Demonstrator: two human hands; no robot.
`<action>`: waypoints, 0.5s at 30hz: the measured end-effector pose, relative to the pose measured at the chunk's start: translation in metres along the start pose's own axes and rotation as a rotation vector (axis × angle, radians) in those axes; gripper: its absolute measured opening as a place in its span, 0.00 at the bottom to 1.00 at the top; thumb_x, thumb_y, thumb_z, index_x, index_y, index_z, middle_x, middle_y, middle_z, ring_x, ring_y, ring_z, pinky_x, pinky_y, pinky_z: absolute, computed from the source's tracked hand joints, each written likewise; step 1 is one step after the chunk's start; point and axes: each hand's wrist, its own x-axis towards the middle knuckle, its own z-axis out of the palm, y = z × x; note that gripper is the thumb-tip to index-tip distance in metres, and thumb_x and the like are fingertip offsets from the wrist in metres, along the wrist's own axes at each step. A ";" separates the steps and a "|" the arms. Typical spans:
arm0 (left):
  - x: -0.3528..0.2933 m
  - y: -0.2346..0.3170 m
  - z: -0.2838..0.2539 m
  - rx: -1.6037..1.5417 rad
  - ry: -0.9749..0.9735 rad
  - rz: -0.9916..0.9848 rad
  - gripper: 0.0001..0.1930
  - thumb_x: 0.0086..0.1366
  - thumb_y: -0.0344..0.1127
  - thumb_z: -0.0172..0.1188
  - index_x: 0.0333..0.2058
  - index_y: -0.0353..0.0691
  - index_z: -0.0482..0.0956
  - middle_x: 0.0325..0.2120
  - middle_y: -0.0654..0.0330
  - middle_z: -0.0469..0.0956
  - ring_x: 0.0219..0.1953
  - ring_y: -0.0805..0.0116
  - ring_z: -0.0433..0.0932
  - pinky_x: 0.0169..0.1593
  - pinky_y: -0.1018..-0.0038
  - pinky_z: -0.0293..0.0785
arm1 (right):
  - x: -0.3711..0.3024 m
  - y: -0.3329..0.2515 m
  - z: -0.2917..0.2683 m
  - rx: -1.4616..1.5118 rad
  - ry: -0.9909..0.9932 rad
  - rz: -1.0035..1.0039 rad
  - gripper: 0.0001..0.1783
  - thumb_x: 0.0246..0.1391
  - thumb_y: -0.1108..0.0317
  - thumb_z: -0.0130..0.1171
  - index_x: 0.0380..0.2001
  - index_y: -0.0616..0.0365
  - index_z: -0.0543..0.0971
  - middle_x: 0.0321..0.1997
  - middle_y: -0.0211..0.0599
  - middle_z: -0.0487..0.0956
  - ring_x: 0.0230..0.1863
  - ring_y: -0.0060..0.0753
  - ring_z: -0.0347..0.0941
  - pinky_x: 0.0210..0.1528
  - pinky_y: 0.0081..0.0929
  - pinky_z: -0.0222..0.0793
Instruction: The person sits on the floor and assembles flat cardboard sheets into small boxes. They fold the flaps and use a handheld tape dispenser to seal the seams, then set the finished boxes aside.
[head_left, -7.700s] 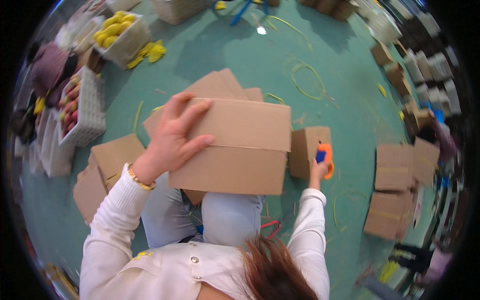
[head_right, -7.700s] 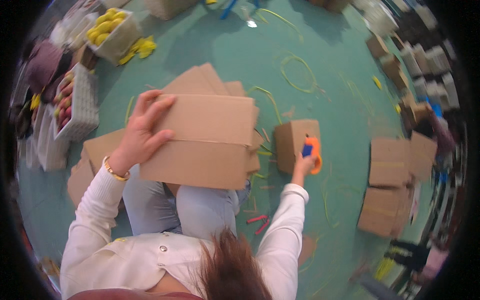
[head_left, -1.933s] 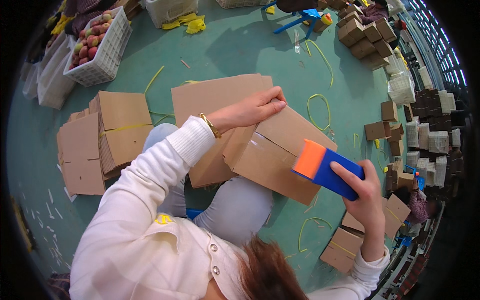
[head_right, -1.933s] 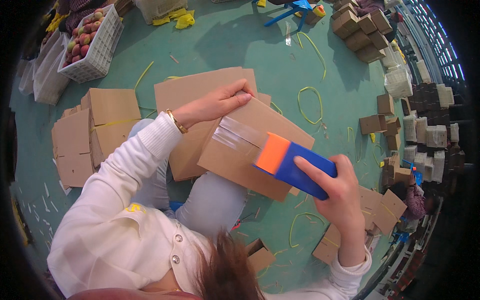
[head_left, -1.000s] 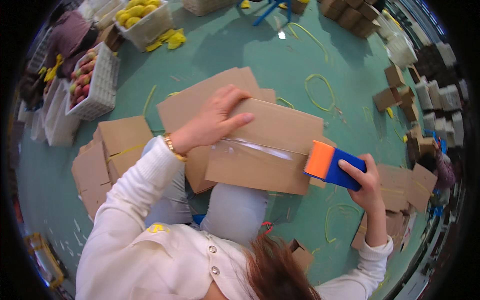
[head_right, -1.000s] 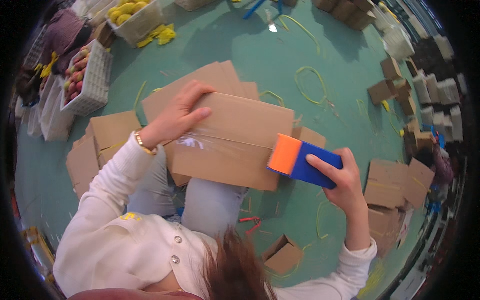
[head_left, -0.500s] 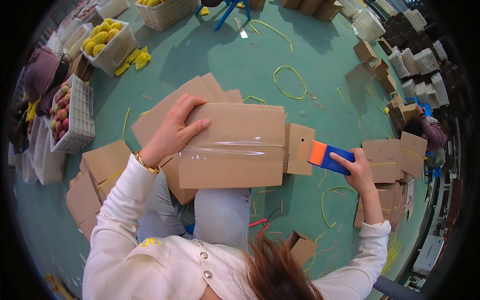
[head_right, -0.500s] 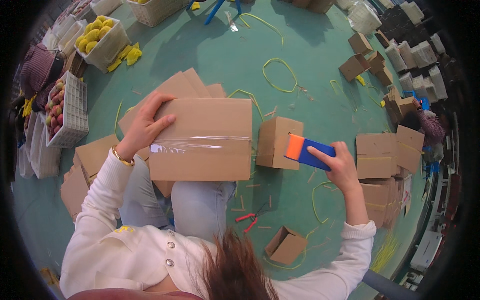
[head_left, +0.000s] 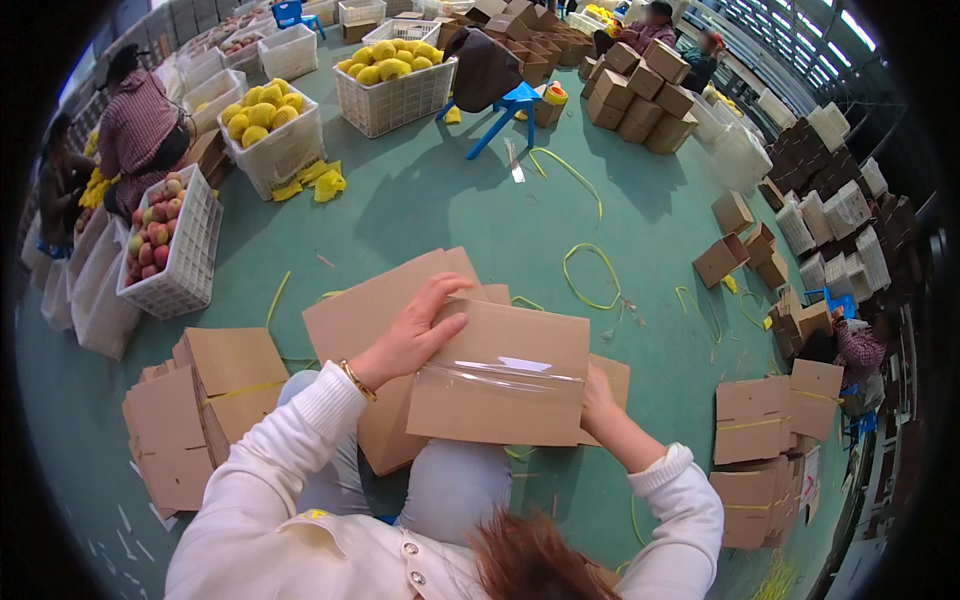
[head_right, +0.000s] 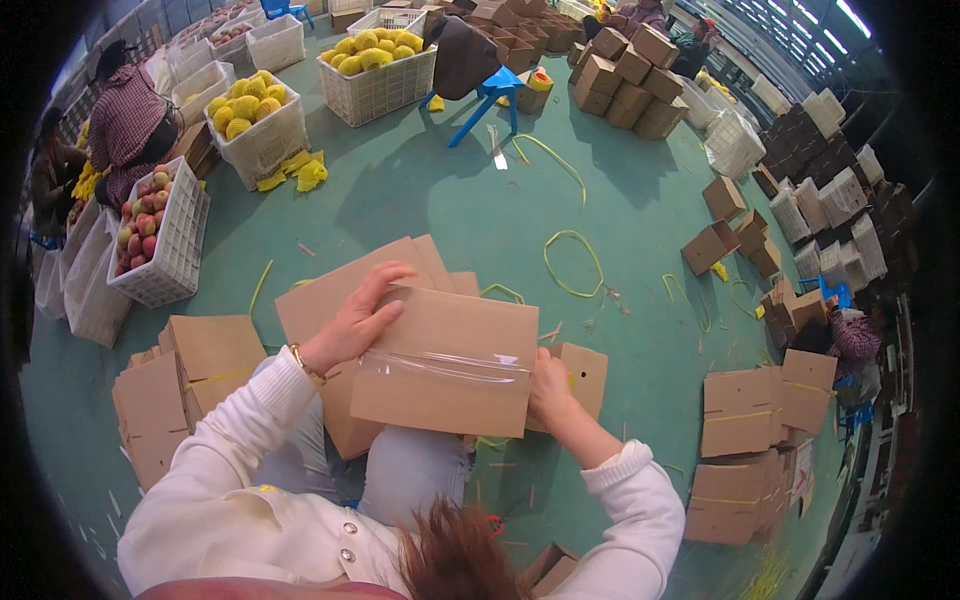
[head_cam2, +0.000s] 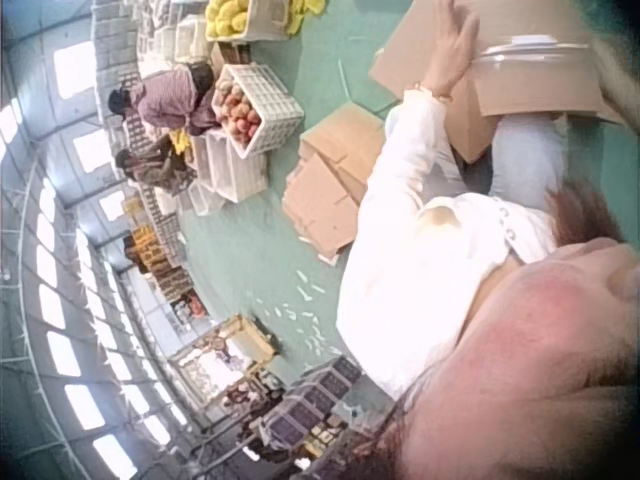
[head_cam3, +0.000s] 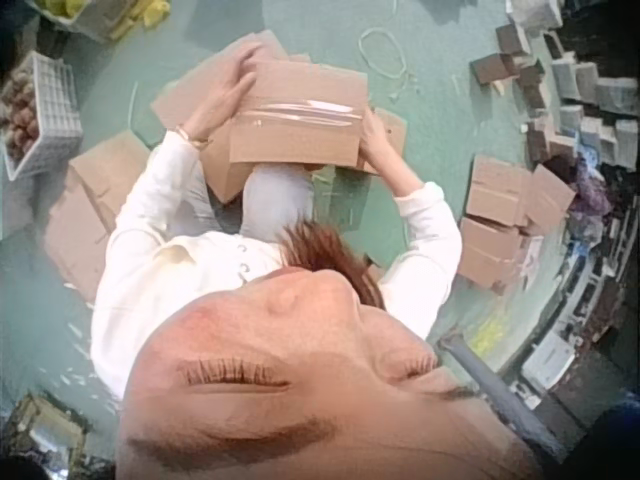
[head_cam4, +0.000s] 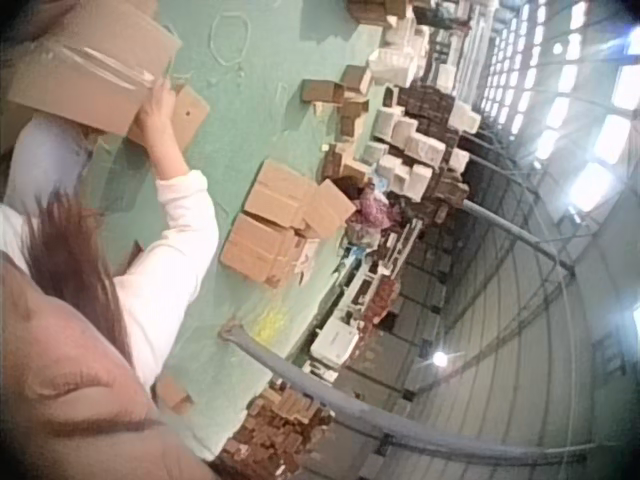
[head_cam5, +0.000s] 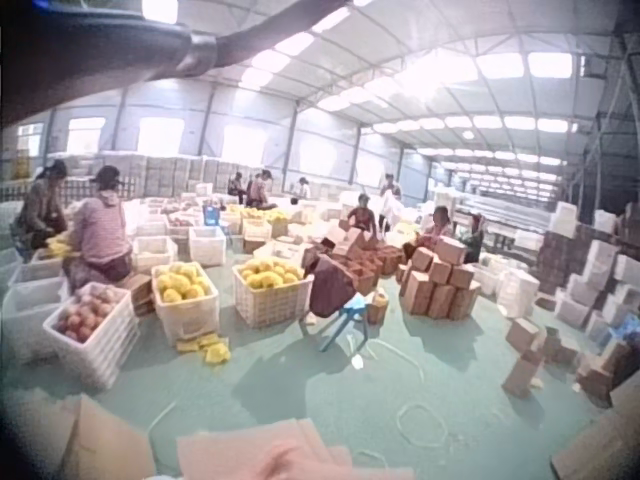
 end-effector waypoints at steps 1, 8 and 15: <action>-0.008 -0.009 -0.003 -0.152 0.058 -0.054 0.26 0.69 0.44 0.49 0.61 0.40 0.59 0.60 0.55 0.60 0.63 0.59 0.59 0.65 0.67 0.54 | -0.004 -0.005 -0.017 0.087 -0.004 0.032 0.17 0.44 0.63 0.58 0.40 0.53 0.78 0.37 0.39 0.73 0.39 0.43 0.69 0.31 0.36 0.71; -0.098 -0.003 0.053 -0.784 0.062 -0.375 0.35 0.73 0.54 0.35 0.69 0.42 0.36 0.70 0.58 0.36 0.72 0.65 0.36 0.71 0.68 0.35 | -0.055 -0.029 -0.070 0.170 -0.040 0.221 0.23 0.38 0.72 0.61 0.43 0.55 0.77 0.38 0.46 0.72 0.37 0.48 0.70 0.34 0.40 0.71; 0.078 -0.041 0.030 -0.483 -0.003 -0.083 0.36 0.72 0.57 0.37 0.69 0.42 0.39 0.69 0.54 0.44 0.71 0.62 0.44 0.70 0.67 0.44 | 0.028 0.102 -0.100 -0.007 0.322 0.446 0.13 0.42 0.71 0.61 0.35 0.50 0.81 0.33 0.47 0.78 0.38 0.53 0.74 0.36 0.45 0.73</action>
